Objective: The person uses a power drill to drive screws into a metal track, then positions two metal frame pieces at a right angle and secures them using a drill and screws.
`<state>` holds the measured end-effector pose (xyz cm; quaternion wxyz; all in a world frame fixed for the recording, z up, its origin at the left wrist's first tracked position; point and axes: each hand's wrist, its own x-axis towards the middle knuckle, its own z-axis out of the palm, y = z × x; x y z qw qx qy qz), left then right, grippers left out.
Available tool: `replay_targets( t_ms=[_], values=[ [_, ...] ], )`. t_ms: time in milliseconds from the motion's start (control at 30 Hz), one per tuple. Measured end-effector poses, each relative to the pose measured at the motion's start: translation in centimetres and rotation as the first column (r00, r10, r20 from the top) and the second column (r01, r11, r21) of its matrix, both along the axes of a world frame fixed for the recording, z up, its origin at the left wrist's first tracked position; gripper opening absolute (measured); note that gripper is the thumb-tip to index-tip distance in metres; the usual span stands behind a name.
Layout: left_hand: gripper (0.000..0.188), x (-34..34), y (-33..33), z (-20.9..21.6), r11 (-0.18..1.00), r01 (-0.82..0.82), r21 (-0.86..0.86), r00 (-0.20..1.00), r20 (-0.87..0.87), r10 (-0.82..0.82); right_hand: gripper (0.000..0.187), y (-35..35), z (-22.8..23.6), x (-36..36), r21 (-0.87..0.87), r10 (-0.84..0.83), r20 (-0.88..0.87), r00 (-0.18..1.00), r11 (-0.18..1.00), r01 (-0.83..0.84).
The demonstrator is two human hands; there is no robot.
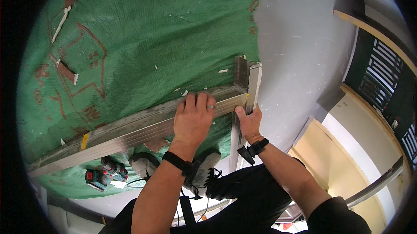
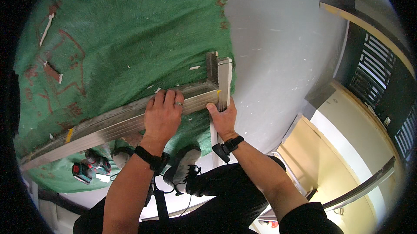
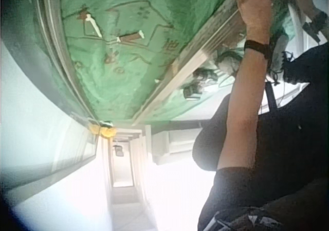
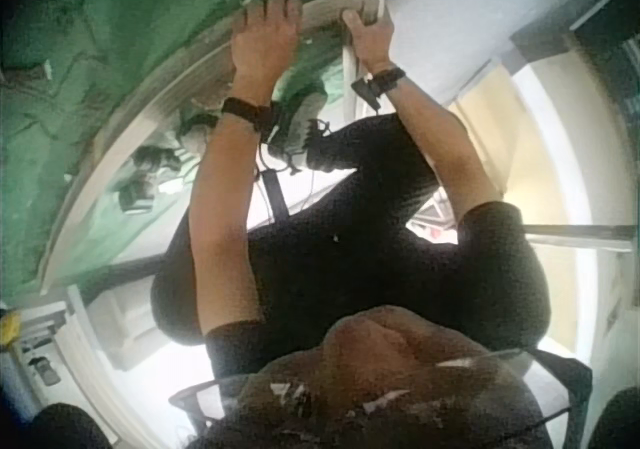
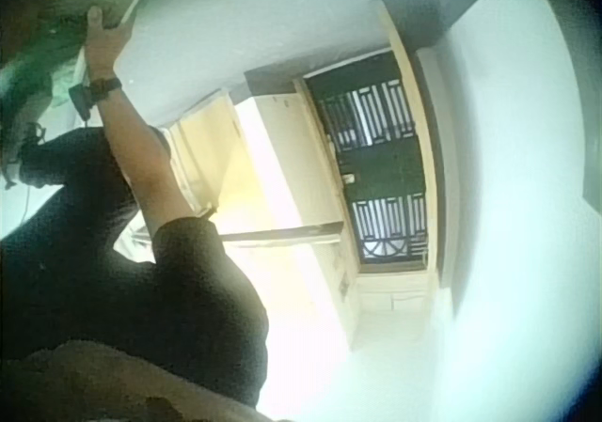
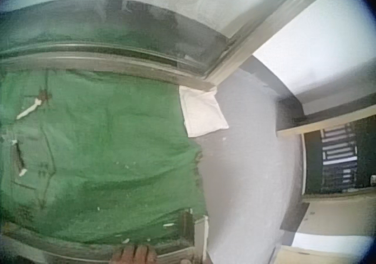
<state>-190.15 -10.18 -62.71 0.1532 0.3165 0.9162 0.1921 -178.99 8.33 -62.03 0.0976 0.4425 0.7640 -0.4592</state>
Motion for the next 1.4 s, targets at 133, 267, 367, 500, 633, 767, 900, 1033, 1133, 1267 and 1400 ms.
replay_targets(
  t_ms=[133, 267, 367, 500, 633, 767, 900, 1033, 1133, 1267, 1400],
  values=[
    [0.021, 0.1, 0.1, -0.1, 1.0, 0.005, 0.016, 1.0, 0.002, -0.005, 0.051, -0.1, 0.3, -0.5, 0.05, -0.012, 0.036, 0.999, 0.999, 0.01],
    [0.036, 0.1, 0.3, 0.4, 1.0, 0.026, -0.003, 0.995, 0.1, -0.026, 0.051, 0.5, -0.5, 0.6, 0.127, 0.012, 0.018, 1.0, 0.992, -0.014],
    [0.05, -1.0, 1.6, 0.8, 0.998, 0.059, 0.039, 0.947, 0.315, -0.068, 0.052, 0.6, -0.5, 0.6, 0.152, 0.001, 0.033, 0.999, 0.988, -0.006],
    [0.044, -6.3, 4.3, -2.4, 0.914, -0.207, 0.349, 0.494, 0.843, -0.21, 0.055, -0.6, -0.2, -0.3, 0.138, 0.011, 0.028, 1.0, 0.99, -0.015],
    [0.027, -8.1, 9.5, -3.9, 0.934, -0.278, 0.225, 0.569, 0.822, -0.029, 0.055, 0.2, -0.6, 0.4, 0.102, -0.026, -0.016, 1.0, 0.994, 0.028],
    [0.024, -6.9, 11.4, -6.4, 0.973, -0.17, 0.154, 0.601, 0.799, -0.021, 0.053, -0.5, -0.5, 0.0, 0.164, 0.012, 0.038, 0.999, 0.986, -0.018],
    [0.027, -6.6, 12.5, -5.9, 0.976, -0.193, 0.104, 0.534, 0.845, 0.015, 0.052, 0.3, -0.5, 0.3, 0.2, 0.023, 0.034, 0.999, 0.979, -0.03],
    [0.028, -6.5, 13.1, -6.2, 0.99, -0.14, 0.01, 0.526, 0.848, 0.066, 0.052, 0.1, -0.8, 0.7, 0.181, 0.021, 0.049, 0.999, 0.983, -0.03],
    [0.029, -6.9, 13.1, -5.5, 0.99, -0.144, -0.009, 0.511, 0.856, 0.083, 0.051, 0.3, -0.9, 0.7, 0.197, 0.024, 0.034, 0.999, 0.98, -0.03],
    [0.029, -8.3, 12.8, -4.0, 0.983, -0.175, -0.06, 0.34, 0.933, 0.118, 0.055, 1.0, -0.4, 0.3, 0.173, -0.009, 0.016, 1.0, 0.985, 0.006],
    [0.024, -7.5, 10.1, -8.4, 0.991, -0.123, -0.061, 0.609, 0.783, 0.124, 0.054, -1.2, -0.1, -0.1, 0.174, 0.008, 0.05, 0.999, 0.985, -0.016]
  ],
)
